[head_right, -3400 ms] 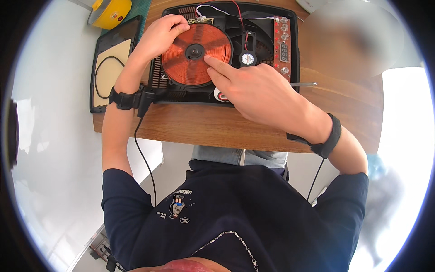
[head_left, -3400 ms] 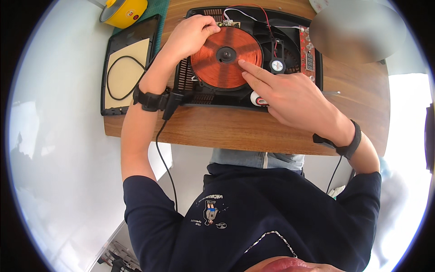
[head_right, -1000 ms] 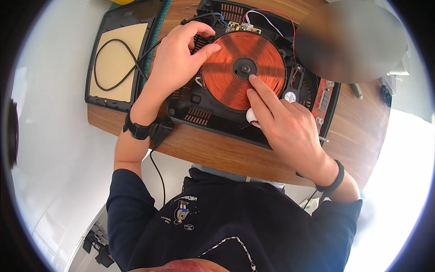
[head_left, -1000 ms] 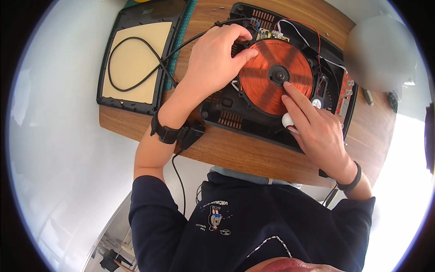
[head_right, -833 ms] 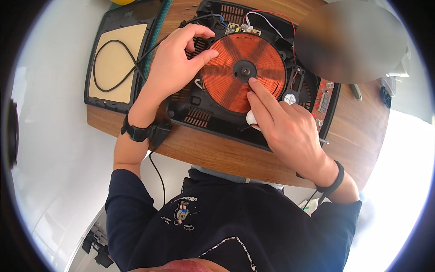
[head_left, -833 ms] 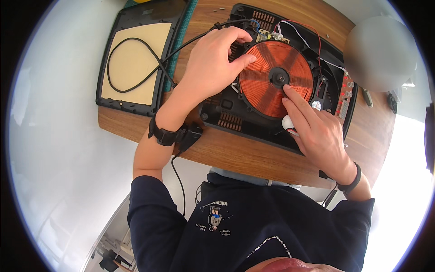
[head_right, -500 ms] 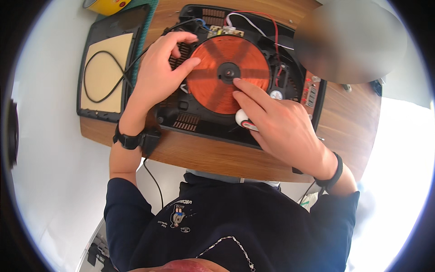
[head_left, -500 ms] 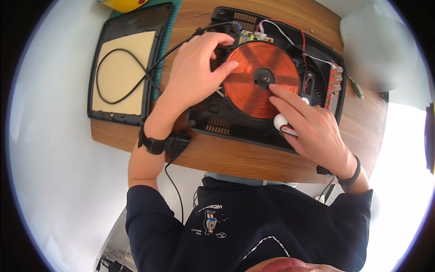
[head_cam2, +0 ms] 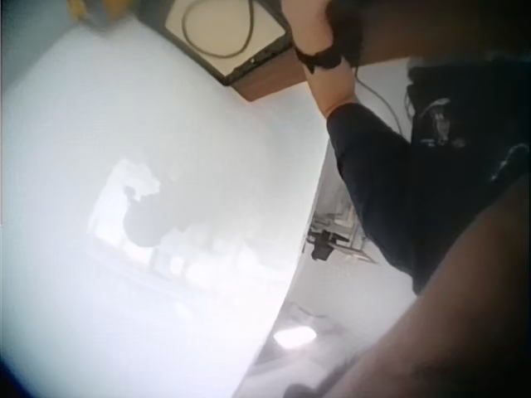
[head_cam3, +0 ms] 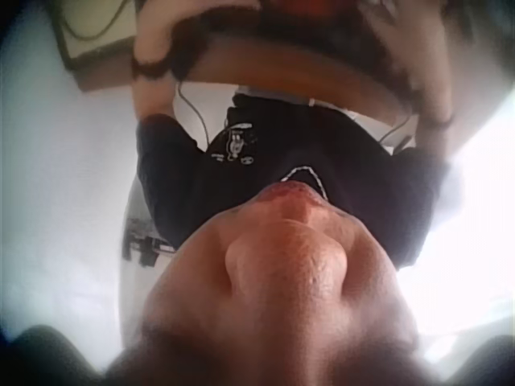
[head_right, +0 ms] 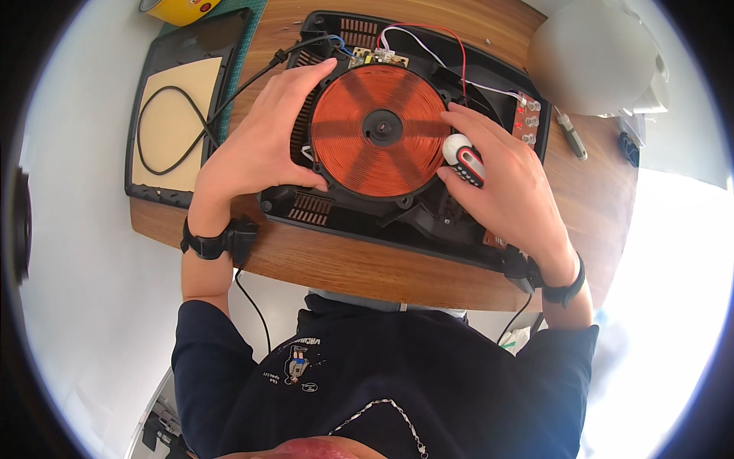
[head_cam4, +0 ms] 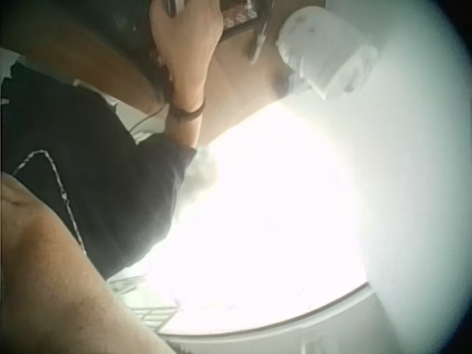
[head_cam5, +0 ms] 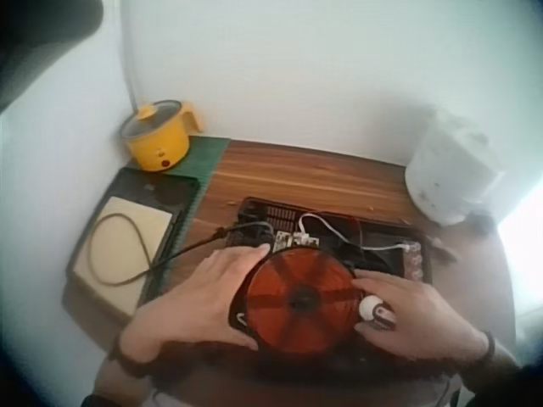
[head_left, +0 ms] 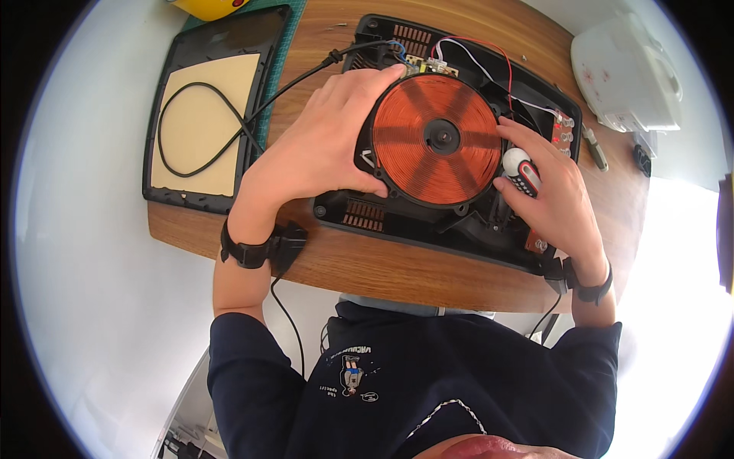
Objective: The person assembles an electronic device by placing a copper coil onto a circuit board, connecting wires, and securing components with a screwdriver. The person uses a screwdriver to tighten screws and adjusts the coil's position multiple times.
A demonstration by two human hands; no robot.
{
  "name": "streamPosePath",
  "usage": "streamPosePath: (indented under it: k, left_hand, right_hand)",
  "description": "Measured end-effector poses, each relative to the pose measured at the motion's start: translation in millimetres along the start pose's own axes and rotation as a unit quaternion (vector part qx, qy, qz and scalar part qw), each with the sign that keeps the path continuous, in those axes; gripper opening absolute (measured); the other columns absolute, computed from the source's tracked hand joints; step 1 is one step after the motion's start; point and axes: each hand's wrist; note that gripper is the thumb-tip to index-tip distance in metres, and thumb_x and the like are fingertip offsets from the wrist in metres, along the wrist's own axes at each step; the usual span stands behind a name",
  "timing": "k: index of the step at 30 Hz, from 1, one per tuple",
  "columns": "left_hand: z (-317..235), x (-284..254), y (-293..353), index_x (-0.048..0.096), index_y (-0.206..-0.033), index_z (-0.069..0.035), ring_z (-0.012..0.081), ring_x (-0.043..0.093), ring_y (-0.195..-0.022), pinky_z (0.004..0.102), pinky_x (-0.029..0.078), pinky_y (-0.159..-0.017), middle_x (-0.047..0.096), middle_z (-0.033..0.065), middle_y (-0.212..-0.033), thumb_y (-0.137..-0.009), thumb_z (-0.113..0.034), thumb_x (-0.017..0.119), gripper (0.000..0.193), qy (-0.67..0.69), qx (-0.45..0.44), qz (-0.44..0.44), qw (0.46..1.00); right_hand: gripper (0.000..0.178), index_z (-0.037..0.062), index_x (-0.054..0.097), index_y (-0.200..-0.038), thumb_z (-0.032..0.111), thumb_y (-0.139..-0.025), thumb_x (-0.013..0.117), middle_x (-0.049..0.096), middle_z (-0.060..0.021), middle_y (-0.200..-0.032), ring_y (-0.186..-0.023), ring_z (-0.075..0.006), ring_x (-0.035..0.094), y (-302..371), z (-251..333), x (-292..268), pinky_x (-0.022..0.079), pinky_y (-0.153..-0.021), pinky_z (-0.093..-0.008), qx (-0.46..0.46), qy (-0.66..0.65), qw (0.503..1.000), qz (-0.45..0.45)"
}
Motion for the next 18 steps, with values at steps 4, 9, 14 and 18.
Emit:
streamPosePath:
  k: [4,9,14,18]
  left_hand:
    - [1.2,0.6,1.8,0.03,-0.159,-0.01,0.0387,0.039,-0.144,0.0484,0.034,-0.122,0.041,0.0135,-0.157,-0.05,-0.019,0.1,0.13,0.001,-0.016,0.007,1.0]
    - [-2.2,-3.0,1.6,0.03,-0.159,-0.009,0.0396,0.04,-0.143,0.0484,0.035,-0.121,0.041,0.0147,-0.157,-0.051,-0.021,0.1,0.129,-0.015,-0.019,0.017,1.0]
    - [2.0,0.4,2.2,0.027,-0.16,-0.008,0.0399,0.04,-0.143,0.0479,0.036,-0.12,0.042,0.0148,-0.156,-0.051,-0.019,0.1,0.131,0.0,-0.016,0.001,1.0]
    - [5.4,0.9,3.4,0.022,-0.161,-0.007,0.0394,0.041,-0.143,0.0465,0.037,-0.12,0.042,0.0146,-0.157,-0.051,-0.017,0.099,0.135,0.011,-0.018,0.003,1.0]
  right_hand:
    - [0.054,0.0047,0.061,-0.136,0.011,-0.084,0.076,0.06,-0.0171,-0.145,-0.125,-0.0386,0.062,-2.8,0.3,1.2,0.051,-0.105,-0.0421,0.017,-0.032,0.999,0.009]
    - [0.055,0.0006,0.061,-0.135,0.011,-0.084,0.077,0.059,-0.0208,-0.145,-0.126,-0.0385,0.062,-2.5,-2.2,4.4,0.05,-0.106,-0.0404,0.031,-0.036,0.999,0.016]
    - [0.056,-0.0003,0.061,-0.136,0.009,-0.083,0.077,0.061,-0.02,-0.144,-0.127,-0.0348,0.064,-0.4,-6.0,6.7,0.05,-0.106,-0.0383,0.046,-0.09,0.995,0.004]
    - [0.057,0.0,0.06,-0.138,0.007,-0.084,0.076,0.062,-0.0181,-0.145,-0.129,-0.0309,0.064,0.3,-7.1,7.7,0.049,-0.107,-0.0372,0.067,-0.133,0.989,0.007]
Point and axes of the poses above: each hand's wrist, its own y-axis away from the middle knuckle, its own x-axis out of the palm, z = x × y
